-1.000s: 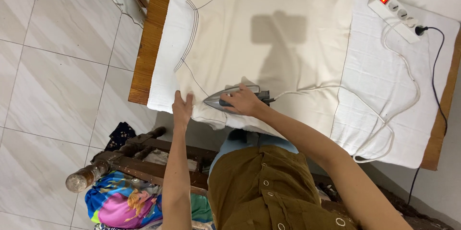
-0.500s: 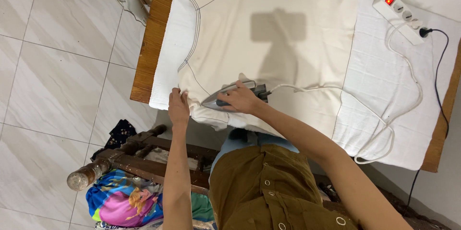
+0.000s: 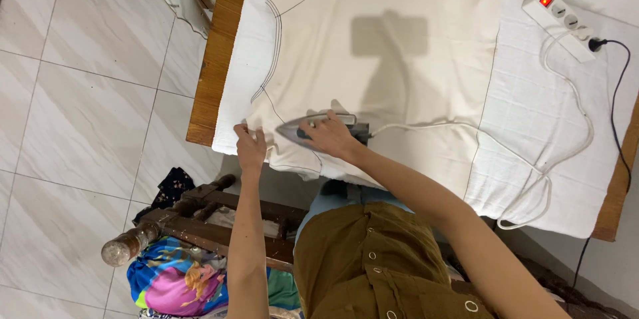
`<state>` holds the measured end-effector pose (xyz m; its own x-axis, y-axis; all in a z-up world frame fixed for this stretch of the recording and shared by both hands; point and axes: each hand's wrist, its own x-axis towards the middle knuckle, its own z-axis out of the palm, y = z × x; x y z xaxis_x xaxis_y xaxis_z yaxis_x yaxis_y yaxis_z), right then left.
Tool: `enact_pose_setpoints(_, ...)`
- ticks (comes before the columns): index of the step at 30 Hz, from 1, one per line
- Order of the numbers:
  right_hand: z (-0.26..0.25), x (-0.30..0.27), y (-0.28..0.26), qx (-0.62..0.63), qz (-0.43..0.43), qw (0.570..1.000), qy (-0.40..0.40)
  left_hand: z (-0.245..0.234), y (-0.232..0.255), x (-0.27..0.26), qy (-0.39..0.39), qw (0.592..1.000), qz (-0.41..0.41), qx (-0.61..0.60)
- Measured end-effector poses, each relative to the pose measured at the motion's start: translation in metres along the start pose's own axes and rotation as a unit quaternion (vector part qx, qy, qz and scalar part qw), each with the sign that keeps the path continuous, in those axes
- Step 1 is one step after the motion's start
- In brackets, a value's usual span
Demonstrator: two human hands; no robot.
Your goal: The person is ironing a light-colored t-shirt on a table.
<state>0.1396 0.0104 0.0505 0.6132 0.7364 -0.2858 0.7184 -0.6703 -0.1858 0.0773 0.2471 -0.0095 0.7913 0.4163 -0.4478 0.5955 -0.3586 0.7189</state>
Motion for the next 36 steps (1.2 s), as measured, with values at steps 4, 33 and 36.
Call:
enact_pose_setpoints(4, -0.008, 0.007, 0.0, 0.082, 0.088, 0.992, 0.042, -0.013, 0.024, 0.005, -0.038, 0.986, -0.003, -0.163)
enact_pose_setpoints(33, -0.041, 0.039, -0.035, 0.061, 0.057, 0.995, -0.057, 0.004, 0.014, -0.025, 0.197, 0.937, 0.289, 0.021)
enact_pose_setpoints(36, -0.027, 0.054, -0.028, 0.053, 0.079, 0.995, 0.032, 0.009, 0.021, -0.028, 0.197, 0.932, 0.302, 0.03)
